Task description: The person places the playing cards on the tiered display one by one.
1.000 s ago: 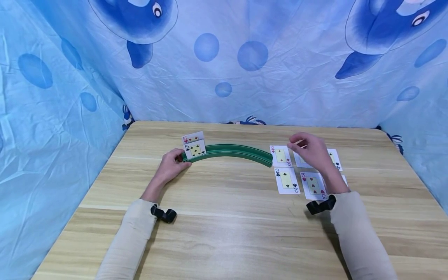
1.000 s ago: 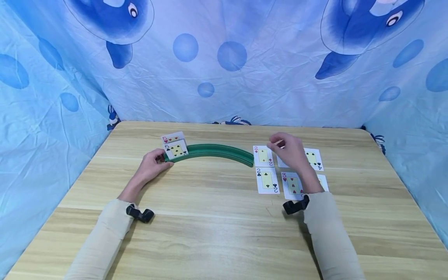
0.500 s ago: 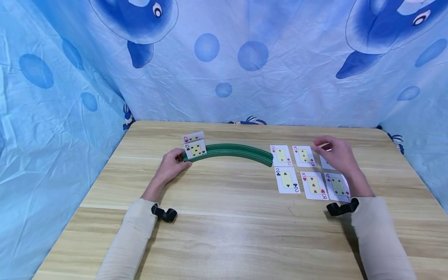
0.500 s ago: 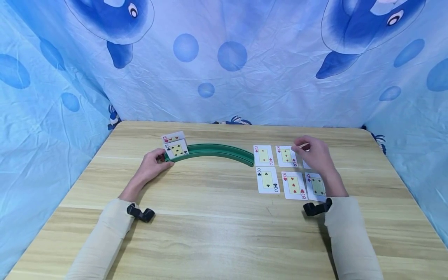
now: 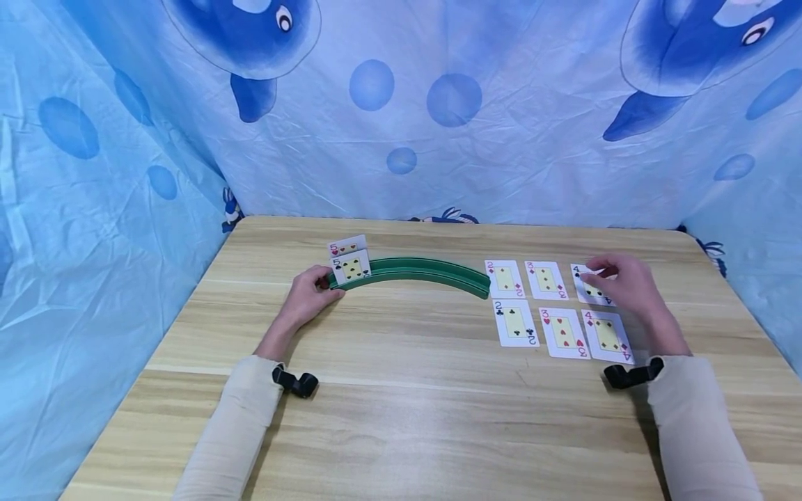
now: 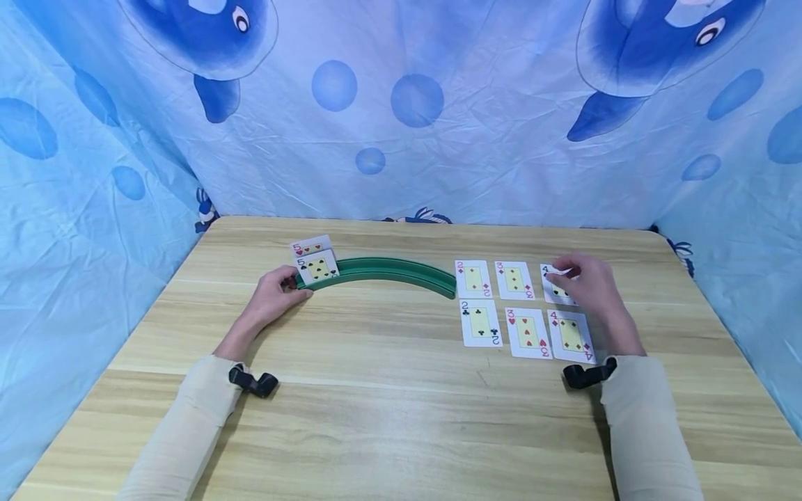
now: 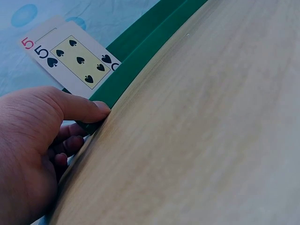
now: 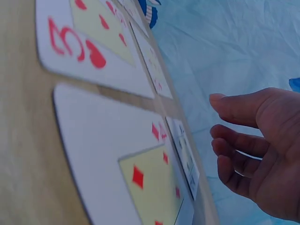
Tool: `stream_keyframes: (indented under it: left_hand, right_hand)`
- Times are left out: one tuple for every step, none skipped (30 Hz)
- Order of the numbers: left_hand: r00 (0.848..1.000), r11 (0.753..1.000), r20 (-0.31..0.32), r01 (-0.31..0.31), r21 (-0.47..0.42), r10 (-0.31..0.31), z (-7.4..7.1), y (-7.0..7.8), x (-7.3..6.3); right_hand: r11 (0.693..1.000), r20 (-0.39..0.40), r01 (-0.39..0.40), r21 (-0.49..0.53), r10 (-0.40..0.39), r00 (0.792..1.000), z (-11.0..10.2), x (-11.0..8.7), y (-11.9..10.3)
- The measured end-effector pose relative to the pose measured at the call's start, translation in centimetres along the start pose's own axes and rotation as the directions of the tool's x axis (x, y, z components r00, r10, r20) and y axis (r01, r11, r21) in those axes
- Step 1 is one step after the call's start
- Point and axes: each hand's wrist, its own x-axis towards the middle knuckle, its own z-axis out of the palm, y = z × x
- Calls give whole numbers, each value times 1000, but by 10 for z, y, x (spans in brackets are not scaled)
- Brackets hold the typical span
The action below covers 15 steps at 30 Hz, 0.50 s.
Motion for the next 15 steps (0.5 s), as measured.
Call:
stream_keyframes:
  left_hand:
    - [1000,1000,-1,-2,3,2,0,0,0]
    - [1000,1000,-2,-1,1,1,0,1,0]
    - [1000,1000,-3,-2,2,2,0,1,0]
    - [1000,1000,-5,-1,1,1,0,2,1]
    - [1000,1000,-6,-4,6,4,0,2,1]
    - [1000,1000,-7,-3,8,3,0,2,1]
    - [1000,1000,-7,-2,7,2,0,2,1]
    - [1000,1000,-6,0,6,0,0,2,1]
    - [1000,1000,-4,1,7,-1,0,2,1]
    - [1000,1000,-3,3,9,-3,0,2,1]
    - [1000,1000,-3,0,12,0,0,2,1]
    - [1000,1000,-3,4,9,-4,0,2,1]
    - [1000,1000,-3,4,9,-4,0,2,1]
    - [1000,1000,-4,4,9,-4,0,2,1]
    - [1000,1000,-3,5,12,-5,0,2,0]
  right_hand:
    - [1000,22,-14,0,14,1000,0,0,3]
    - [1000,47,-29,-3,29,998,0,0,6]
    - [999,74,-41,-4,41,996,0,0,8]
    - [999,100,-52,-10,53,994,0,0,10]
    - [998,122,-58,-18,60,991,0,1,13]
    - [998,146,-59,-23,62,987,0,1,15]
    - [998,166,-55,-28,59,984,0,2,16]
    - [998,181,-46,-34,52,982,0,2,18]
    - [999,194,-37,-37,43,980,0,2,20]
    - [999,205,-28,-44,36,978,0,3,21]
    - [999,215,-20,-48,29,976,0,3,22]
    - [999,224,-15,-51,26,974,0,3,24]
    - [998,233,-14,-55,27,972,0,3,25]
    - [998,242,-15,-59,29,970,-1,3,25]
    - [998,251,-16,-66,32,967,-1,3,26]
